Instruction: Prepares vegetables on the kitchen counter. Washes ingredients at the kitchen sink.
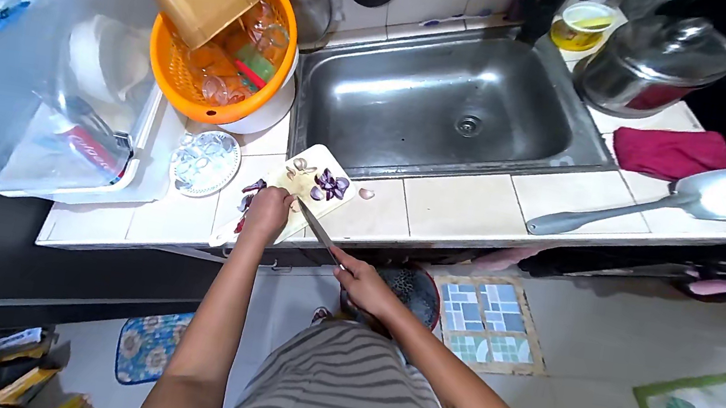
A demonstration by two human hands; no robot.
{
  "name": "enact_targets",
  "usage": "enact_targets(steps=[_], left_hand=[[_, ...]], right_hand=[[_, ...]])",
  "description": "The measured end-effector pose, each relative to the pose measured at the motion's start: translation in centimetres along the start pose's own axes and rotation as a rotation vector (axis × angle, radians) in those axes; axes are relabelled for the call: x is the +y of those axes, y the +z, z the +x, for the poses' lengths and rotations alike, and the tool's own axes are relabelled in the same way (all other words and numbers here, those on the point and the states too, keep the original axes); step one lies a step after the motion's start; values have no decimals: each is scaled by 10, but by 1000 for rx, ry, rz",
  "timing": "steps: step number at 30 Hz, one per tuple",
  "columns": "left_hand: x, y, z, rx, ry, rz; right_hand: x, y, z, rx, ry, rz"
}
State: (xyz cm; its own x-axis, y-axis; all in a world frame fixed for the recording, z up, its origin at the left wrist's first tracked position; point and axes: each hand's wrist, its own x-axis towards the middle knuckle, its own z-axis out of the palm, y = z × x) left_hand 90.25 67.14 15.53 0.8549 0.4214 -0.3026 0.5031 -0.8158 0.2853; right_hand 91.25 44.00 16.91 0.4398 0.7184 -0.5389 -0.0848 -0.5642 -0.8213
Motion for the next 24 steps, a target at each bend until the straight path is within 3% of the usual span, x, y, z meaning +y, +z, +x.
enact_targets(steps=[6, 15, 24], left_hand=[[-10, 4, 9, -91, 33, -53], [-14, 3, 4, -19, -72, -337], [-5, 3, 0, -8, -149, -286]], right_hand=[[-3, 4, 2, -4, 14, 36], [-2, 3, 3, -25, 88, 111], [-15, 3, -9, -71, 41, 246]])
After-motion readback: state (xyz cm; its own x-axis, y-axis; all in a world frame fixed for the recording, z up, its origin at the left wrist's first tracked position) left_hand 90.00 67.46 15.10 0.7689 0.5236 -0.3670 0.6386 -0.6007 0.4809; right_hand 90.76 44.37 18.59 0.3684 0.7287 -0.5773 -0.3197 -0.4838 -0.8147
